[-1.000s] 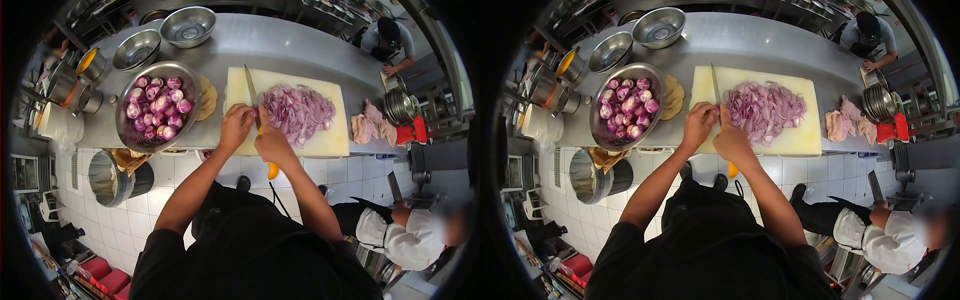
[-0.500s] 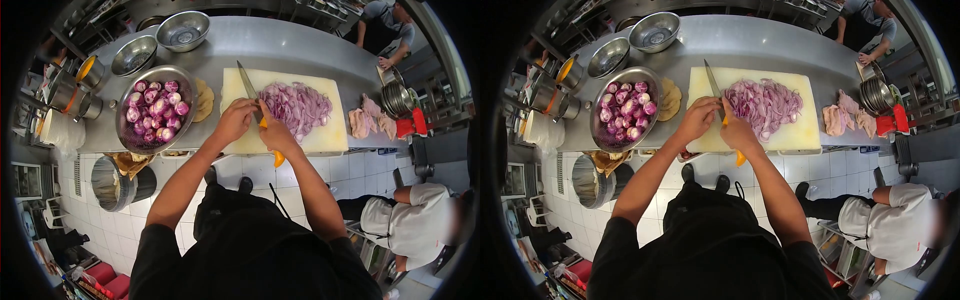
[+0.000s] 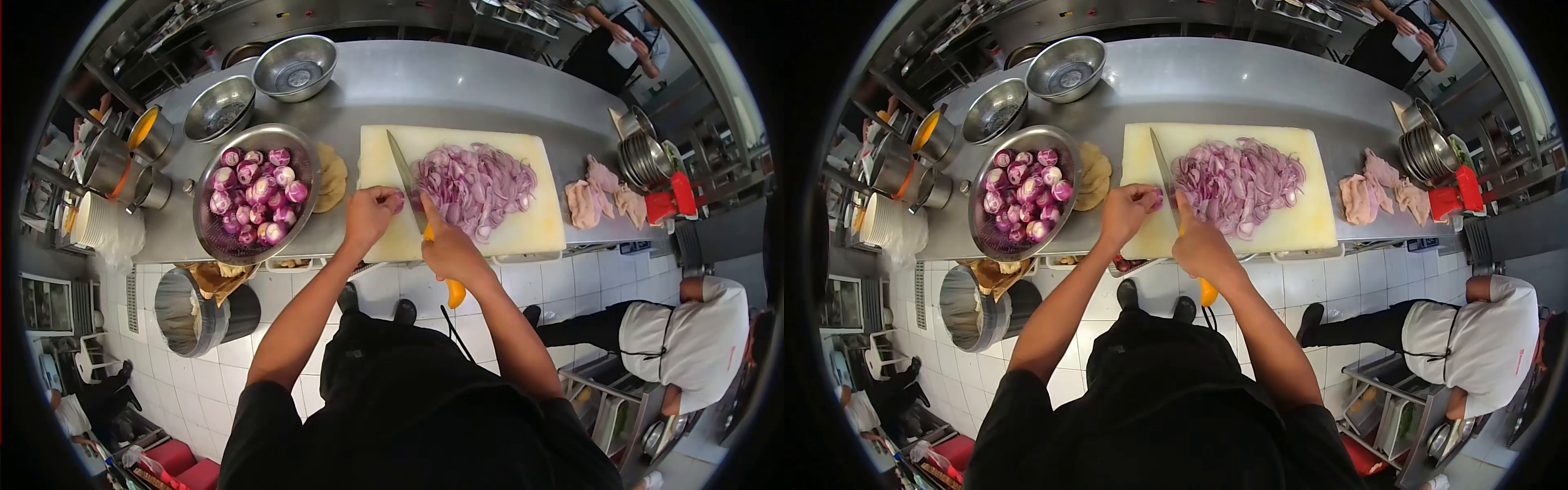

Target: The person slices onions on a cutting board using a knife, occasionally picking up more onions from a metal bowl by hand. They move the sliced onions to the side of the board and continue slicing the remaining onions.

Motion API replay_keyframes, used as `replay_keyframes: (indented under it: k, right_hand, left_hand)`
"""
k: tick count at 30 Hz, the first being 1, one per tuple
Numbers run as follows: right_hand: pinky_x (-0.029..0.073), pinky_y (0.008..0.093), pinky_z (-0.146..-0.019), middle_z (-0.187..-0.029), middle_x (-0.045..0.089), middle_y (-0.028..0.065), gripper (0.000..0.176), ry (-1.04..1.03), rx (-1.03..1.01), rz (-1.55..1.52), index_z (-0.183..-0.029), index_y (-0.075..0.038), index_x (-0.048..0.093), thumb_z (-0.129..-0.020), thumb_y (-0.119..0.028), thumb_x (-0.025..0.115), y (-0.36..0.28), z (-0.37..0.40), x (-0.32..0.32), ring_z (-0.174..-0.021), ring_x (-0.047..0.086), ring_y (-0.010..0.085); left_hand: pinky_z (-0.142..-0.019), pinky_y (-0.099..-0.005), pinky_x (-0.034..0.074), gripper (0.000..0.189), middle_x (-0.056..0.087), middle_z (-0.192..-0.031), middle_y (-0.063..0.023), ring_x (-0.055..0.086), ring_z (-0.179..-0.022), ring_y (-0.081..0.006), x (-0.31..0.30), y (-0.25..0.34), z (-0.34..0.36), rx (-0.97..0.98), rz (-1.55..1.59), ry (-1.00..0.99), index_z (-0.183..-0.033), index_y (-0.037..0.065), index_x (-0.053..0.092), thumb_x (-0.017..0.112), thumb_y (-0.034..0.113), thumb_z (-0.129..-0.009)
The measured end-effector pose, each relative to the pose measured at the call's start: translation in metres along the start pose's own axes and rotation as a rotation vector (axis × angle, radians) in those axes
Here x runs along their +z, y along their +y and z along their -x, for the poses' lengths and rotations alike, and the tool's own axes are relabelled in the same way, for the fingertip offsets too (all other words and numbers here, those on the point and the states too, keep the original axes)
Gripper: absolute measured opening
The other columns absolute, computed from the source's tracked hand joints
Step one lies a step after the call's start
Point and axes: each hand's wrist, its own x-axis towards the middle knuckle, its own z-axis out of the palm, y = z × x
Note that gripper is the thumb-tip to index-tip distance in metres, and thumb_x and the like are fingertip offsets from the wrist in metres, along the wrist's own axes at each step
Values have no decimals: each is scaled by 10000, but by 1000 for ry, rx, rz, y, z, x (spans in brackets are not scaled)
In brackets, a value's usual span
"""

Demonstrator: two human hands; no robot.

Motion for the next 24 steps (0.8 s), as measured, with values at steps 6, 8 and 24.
replay_keyframes:
  k: [6, 8, 24]
  right_hand:
    - [589, 421, -640, -918, 721, 244, 838, -22, 7, 42, -1673, -159, 97, -939, -65, 489, -8, 15, -5, -540, 682, 285]
    - [585, 420, -638, -902, 719, 238, 835, -33, 20, 46, -1673, -155, 95, -940, -66, 485, -10, 17, -5, -538, 679, 281]
    - [591, 446, -646, -964, 710, 269, 835, 158, -166, 173, -1668, -158, 98, -936, -79, 493, 29, -29, 31, -577, 695, 326]
  left_hand:
    - [-679, -325, 562, 183, 759, -773, -153, 730, -678, -191, 10, 19, 18, 24, -182, 102, -946, -30, 782, 721, 136, -899]
    - [-679, -323, 560, 183, 758, -768, -154, 726, -672, -187, 10, 21, 19, 42, -168, 126, -938, -31, 781, 721, 137, -897]
    - [-676, -302, 564, 136, 765, -769, -134, 715, -670, -148, 16, -1, 12, 160, -32, 175, -912, -37, 778, 730, 82, -868]
